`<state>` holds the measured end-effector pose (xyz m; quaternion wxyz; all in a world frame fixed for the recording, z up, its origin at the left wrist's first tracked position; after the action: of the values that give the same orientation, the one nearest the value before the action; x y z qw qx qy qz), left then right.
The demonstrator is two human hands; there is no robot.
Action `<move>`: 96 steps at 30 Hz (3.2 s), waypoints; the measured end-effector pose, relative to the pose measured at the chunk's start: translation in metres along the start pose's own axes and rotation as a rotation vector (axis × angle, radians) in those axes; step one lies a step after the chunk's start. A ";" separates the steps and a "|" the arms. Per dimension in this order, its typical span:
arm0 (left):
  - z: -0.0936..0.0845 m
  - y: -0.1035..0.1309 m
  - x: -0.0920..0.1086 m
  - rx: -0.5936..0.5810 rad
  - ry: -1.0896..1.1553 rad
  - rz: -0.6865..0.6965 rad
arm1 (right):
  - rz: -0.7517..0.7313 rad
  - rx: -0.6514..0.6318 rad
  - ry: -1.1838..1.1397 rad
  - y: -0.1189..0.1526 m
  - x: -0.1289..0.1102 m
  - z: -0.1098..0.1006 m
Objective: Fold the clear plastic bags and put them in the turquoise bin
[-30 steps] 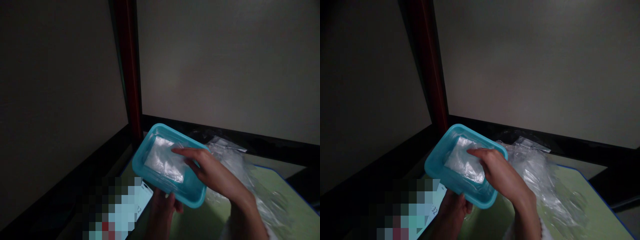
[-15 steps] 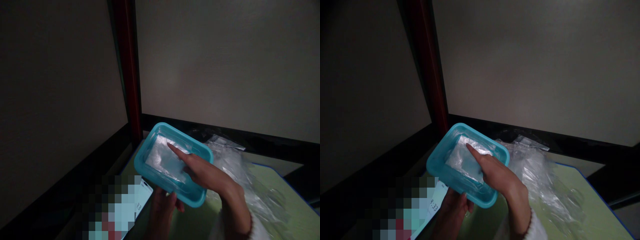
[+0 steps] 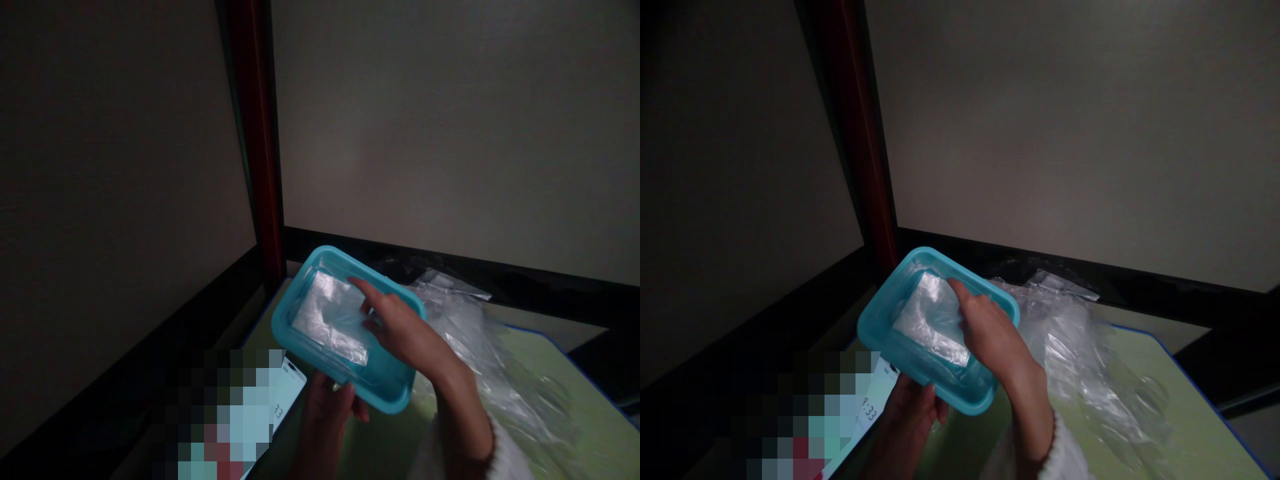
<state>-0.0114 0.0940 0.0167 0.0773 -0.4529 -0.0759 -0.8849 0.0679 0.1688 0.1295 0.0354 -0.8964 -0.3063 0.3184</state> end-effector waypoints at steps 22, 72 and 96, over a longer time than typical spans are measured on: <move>-0.004 -0.003 0.005 0.056 0.012 0.017 | -0.042 -0.144 -0.271 -0.008 -0.012 0.008; -0.005 -0.001 0.008 0.032 -0.075 0.126 | 0.198 -0.208 -0.495 -0.009 -0.021 0.057; -0.002 0.010 -0.006 0.009 -0.234 -0.012 | 0.187 -0.229 -0.478 -0.011 -0.025 0.067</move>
<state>-0.0076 0.0846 0.0117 0.0646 -0.5522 -0.0911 -0.8262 0.0073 0.1546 0.0929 -0.1691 -0.8184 -0.2560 0.4859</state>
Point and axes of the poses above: each hand's wrist, its own y-axis away from the middle knuckle, its own z-axis out of the palm, x = y × z, the point moved 8 cm from there along -y, towards the middle knuckle, and after that the axes turned 12 degrees about -y, right-handed, at the moved point
